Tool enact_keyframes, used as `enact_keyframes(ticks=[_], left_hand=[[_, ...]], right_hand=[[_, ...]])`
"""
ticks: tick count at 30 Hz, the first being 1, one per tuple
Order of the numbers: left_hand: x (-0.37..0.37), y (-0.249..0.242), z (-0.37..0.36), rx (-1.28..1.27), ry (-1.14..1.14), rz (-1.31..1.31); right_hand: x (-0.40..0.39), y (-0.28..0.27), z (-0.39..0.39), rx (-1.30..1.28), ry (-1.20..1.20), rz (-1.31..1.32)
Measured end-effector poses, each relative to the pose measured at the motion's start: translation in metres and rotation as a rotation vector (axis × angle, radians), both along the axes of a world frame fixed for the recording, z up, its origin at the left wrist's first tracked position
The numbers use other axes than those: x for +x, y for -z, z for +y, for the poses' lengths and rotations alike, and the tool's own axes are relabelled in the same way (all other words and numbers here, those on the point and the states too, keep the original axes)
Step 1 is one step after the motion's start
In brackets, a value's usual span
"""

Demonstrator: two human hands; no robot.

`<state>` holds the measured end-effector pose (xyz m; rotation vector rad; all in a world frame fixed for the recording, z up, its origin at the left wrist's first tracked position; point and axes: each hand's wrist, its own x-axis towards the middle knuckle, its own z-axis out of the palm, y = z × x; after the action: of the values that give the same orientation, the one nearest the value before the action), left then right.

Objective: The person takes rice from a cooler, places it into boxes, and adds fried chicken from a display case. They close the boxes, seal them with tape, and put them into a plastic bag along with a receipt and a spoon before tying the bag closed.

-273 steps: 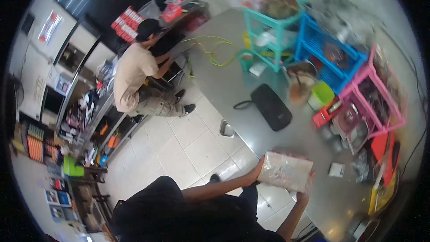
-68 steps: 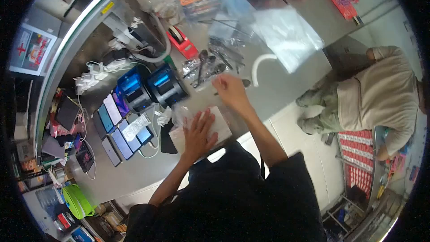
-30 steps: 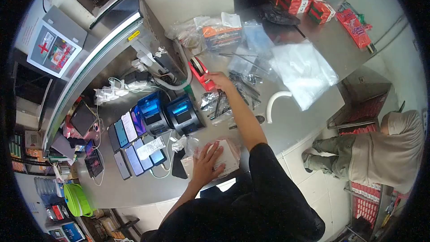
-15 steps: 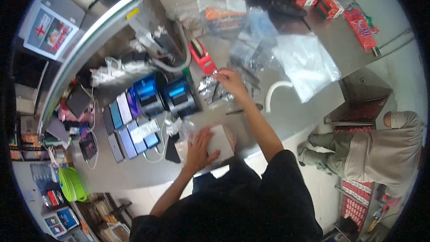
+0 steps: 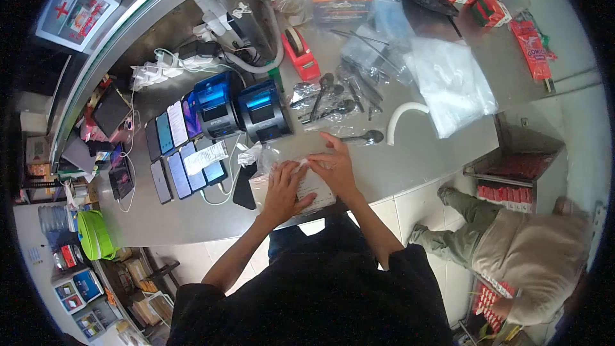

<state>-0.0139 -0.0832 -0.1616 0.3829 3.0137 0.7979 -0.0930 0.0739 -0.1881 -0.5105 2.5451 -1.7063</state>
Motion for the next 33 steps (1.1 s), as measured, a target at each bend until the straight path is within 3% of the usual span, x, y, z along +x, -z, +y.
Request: enact_keyframes(ticks=[4,6,9,11,12,13,14,16,17,19,21,23,25,27,28,29,30,32,33], left_hand=[[0.000,0.005,-0.001,0.013,0.007,-0.012],[0.002,0.001,-0.001,0.005,0.009,-0.019],[-0.002,-0.018,-0.009,0.049,-0.023,-0.004],[-0.005,-0.029,-0.039,0.476,0.023,0.056],[-0.002,-0.036,-0.055,0.514,-0.173,0.186],[0.000,-0.036,-0.074,0.726,-0.362,0.264],[-0.002,-0.041,-0.097,0.585,-0.629,0.229],[-0.011,-0.032,-0.154,0.214,-0.642,0.267],[-0.012,-0.017,-0.180,-0.173,-0.662,0.165],[0.001,0.027,-0.220,-0.598,-0.703,0.043],[0.016,0.064,-0.260,-0.731,-0.654,-0.017],[0.022,0.049,-0.264,-0.737,-0.640,-0.067],[0.023,0.036,-0.258,-0.466,-0.784,-0.012],[0.028,0.019,-0.242,0.003,-0.706,0.113],[0.032,0.031,-0.230,0.087,-0.615,0.331],[0.034,0.020,-0.209,0.252,-0.615,0.204],[0.036,0.019,-0.194,0.577,-0.694,-0.095],[0.036,0.003,-0.157,0.898,-0.853,-0.021],[0.040,0.035,-0.155,1.094,-0.874,0.005]], right_hand=[[-0.014,0.014,-0.009,0.109,0.046,-0.111],[-0.036,0.039,-0.010,0.190,-0.183,-0.259],[-0.068,0.033,-0.020,0.399,-0.222,-0.357],[-0.078,-0.002,-0.043,0.442,-0.097,-0.244],[-0.077,-0.025,-0.061,0.481,0.038,-0.155],[-0.079,-0.036,-0.079,0.399,-0.099,-0.055],[-0.080,-0.044,-0.099,0.317,-0.234,0.044],[-0.076,-0.040,-0.140,0.460,-0.648,0.211],[-0.070,-0.031,-0.154,0.461,-0.654,0.226],[-0.058,0.000,-0.177,0.776,-0.801,0.719],[-0.065,0.038,-0.198,0.869,-0.883,0.806],[-0.069,0.040,-0.207,0.968,-0.979,0.879],[-0.072,0.013,-0.209,0.826,-0.977,0.566],[-0.065,-0.015,-0.210,0.704,-0.934,0.418],[-0.062,-0.021,-0.210,0.492,-0.897,0.353],[-0.057,-0.027,-0.211,0.282,-0.855,0.282],[-0.044,-0.033,-0.209,0.200,-0.848,0.260],[-0.006,-0.039,-0.207,0.365,-0.625,0.261],[0.008,-0.038,-0.207,0.424,-0.613,0.249]])
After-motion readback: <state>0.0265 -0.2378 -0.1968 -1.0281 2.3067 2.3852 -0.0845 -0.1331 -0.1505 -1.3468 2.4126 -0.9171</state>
